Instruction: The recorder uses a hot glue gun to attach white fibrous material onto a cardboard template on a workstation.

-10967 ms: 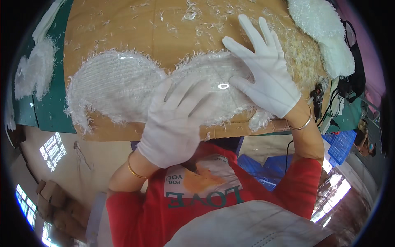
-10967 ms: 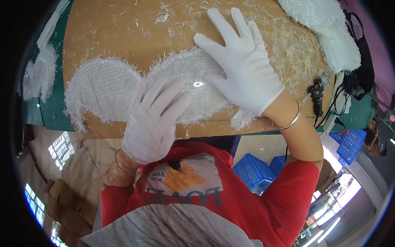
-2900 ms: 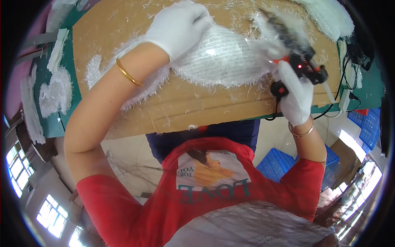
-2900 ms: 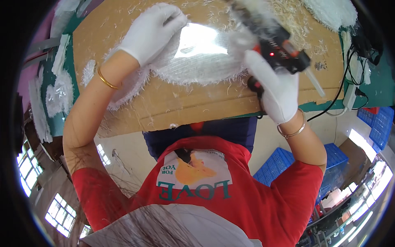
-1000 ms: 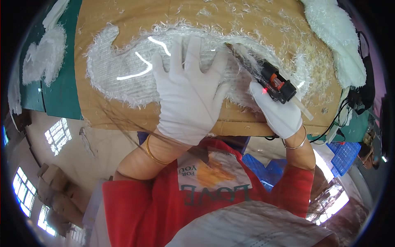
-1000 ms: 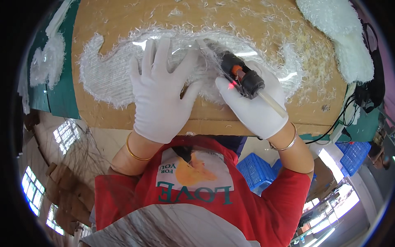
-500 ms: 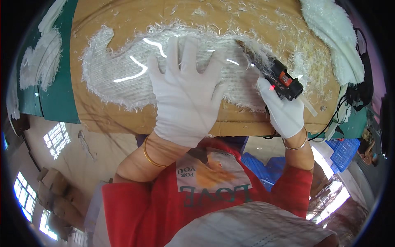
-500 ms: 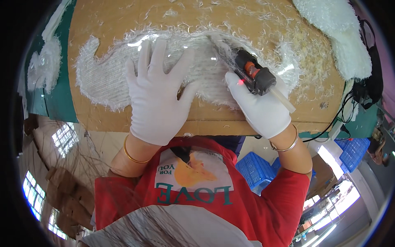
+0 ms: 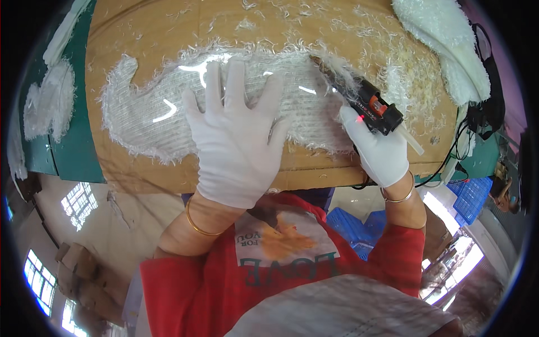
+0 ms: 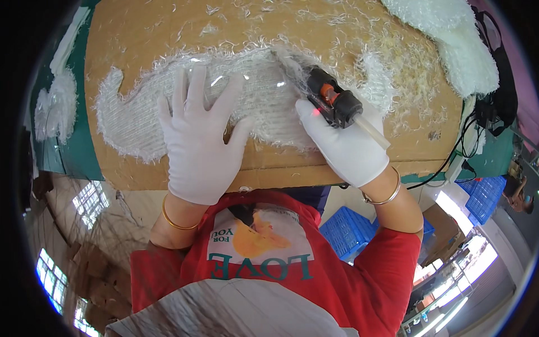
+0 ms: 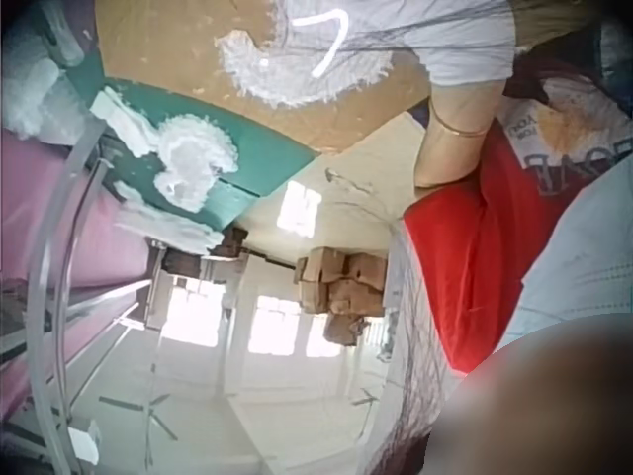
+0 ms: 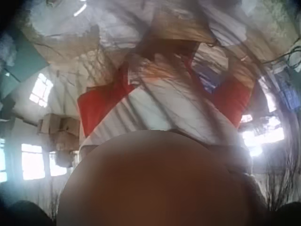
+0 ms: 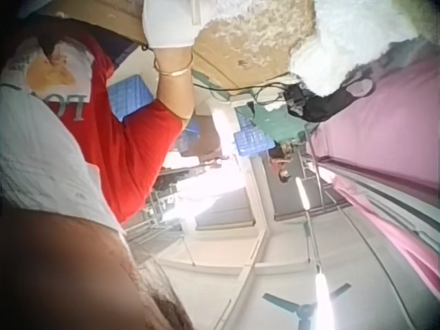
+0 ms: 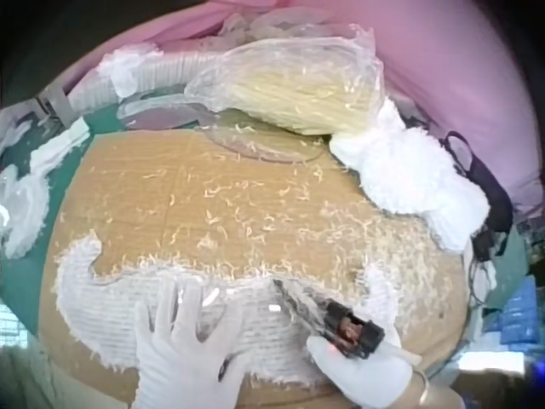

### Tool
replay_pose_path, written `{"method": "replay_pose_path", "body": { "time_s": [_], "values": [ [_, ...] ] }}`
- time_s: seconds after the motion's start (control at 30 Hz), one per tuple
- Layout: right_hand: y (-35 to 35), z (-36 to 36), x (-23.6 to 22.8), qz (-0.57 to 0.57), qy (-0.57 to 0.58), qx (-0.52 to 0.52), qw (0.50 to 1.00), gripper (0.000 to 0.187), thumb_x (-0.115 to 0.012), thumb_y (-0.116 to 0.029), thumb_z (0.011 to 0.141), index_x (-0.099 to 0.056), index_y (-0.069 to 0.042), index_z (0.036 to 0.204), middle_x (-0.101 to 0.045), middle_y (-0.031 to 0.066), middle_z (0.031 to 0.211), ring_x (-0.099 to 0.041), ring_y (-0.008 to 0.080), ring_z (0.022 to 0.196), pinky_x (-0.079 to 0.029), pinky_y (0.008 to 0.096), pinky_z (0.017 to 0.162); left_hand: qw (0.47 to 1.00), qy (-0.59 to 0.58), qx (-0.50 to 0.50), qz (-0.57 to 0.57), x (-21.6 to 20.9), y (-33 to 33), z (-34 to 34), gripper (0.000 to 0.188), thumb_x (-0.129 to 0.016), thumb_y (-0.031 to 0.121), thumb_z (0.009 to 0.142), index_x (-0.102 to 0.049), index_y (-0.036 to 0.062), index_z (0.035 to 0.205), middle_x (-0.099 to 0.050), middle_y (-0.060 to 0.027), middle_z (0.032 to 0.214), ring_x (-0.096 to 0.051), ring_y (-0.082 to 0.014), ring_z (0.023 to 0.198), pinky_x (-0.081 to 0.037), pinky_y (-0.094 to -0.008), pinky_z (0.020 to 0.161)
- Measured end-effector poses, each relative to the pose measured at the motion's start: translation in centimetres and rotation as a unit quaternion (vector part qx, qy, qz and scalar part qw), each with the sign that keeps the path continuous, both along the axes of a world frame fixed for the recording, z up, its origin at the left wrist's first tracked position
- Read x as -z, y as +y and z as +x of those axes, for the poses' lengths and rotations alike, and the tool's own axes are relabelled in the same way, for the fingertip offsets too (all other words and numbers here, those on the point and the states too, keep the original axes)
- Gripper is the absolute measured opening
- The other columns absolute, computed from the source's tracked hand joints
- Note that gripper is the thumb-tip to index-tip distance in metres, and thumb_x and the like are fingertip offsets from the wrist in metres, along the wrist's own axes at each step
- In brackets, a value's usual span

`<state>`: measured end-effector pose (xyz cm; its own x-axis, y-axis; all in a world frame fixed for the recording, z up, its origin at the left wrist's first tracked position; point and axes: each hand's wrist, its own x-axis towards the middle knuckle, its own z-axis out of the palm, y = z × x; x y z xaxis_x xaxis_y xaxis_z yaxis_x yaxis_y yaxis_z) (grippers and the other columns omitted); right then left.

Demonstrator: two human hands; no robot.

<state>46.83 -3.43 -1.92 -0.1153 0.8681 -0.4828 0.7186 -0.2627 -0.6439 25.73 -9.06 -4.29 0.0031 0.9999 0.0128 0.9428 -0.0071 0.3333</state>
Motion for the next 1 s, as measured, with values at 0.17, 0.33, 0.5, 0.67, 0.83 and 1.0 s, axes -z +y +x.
{"method": "replay_pose_path", "body": {
  "time_s": [0.17, 0.33, 0.5, 0.67, 0.83, 1.0],
  "values": [
    [-0.4, 0.8, -0.2, -0.007, 0.095, 0.045, 0.994, 0.028, -0.073, -0.016, 0.095, -0.07, 0.001, 0.118, -0.071, 0.0002, 0.096, -0.062, 0.0063, 0.081, -0.051, 0.0244, 0.072, 1.0, 0.009, -0.003, 0.0, 0.0, 0.0, 0.1, 0.053, -0.074, 0.029, 0.087, -0.063, 0.0176, 0.138, -0.045, -0.0238, 0.148, -0.039, -0.0512, 0.138, -0.029, -0.0689, 0.108],
    [-0.9, 1.3, -0.6, -0.023, 0.091, 0.065, 0.993, 0.029, -0.072, -0.015, 0.095, -0.069, 0.002, 0.118, -0.072, 0.0016, 0.097, -0.063, 0.0076, 0.084, -0.052, 0.0257, 0.075, 1.0, -0.004, -0.001, -0.005, 0.1, 0.1, 0.1, 0.055, -0.074, 0.027, 0.086, -0.062, 0.0173, 0.139, -0.046, -0.0245, 0.147, -0.039, -0.0516, 0.138, -0.029, -0.069, 0.108],
    [-1.3, 2.2, -0.6, -0.014, 0.074, 0.064, 0.995, 0.029, -0.072, -0.014, 0.094, -0.069, 0.003, 0.118, -0.072, 0.0031, 0.098, -0.065, 0.0086, 0.087, -0.053, 0.0266, 0.078, 1.0, 0.008, 0.002, -0.016, 0.1, 0.2, 0.1, 0.056, -0.075, 0.027, 0.086, -0.062, 0.0176, 0.139, -0.046, -0.0246, 0.147, -0.039, -0.0518, 0.138, -0.028, -0.0692, 0.108],
    [-2.0, 3.2, -0.6, 0.004, 0.04, 0.036, 0.999, 0.029, -0.073, -0.014, 0.095, -0.069, 0.003, 0.117, -0.072, 0.0029, 0.098, -0.064, 0.0077, 0.086, -0.053, 0.0269, 0.078, 1.0, 0.007, -0.002, -0.004, -0.1, 0.1, 0.6, 0.054, -0.076, 0.025, 0.084, -0.064, 0.0167, 0.136, -0.045, -0.0236, 0.148, -0.04, -0.0503, 0.138, -0.031, -0.0654, 0.108],
    [-1.2, 2.9, -0.9, -0.036, 0.029, 0.068, 0.997, 0.029, -0.074, -0.016, 0.095, -0.069, 0.003, 0.117, -0.071, 0.0023, 0.096, -0.063, 0.0068, 0.085, -0.053, 0.0267, 0.077, 0.989, -0.038, 0.12, 0.075, -0.1, 0.6, 2.0, 0.042, -0.061, 0.017, 0.088, -0.064, 0.0184, 0.13, -0.052, -0.02, 0.139, -0.044, -0.041, 0.136, -0.037, -0.0603, 0.105],
    [-0.7, 3.6, -0.5, -0.048, -0.049, 0.017, 0.998, 0.027, -0.073, -0.014, 0.095, -0.07, 0.003, 0.116, -0.071, 0.0028, 0.097, -0.063, 0.0079, 0.085, -0.053, 0.0271, 0.077, 0.979, -0.056, 0.195, 0.022, -0.1, 0.8, 2.7, 0.045, -0.061, 0.005, 0.079, -0.066, 0.0028, 0.124, -0.057, -0.018, 0.137, -0.05, -0.0425, 0.129, -0.037, -0.0521, 0.105]
  ]
}}
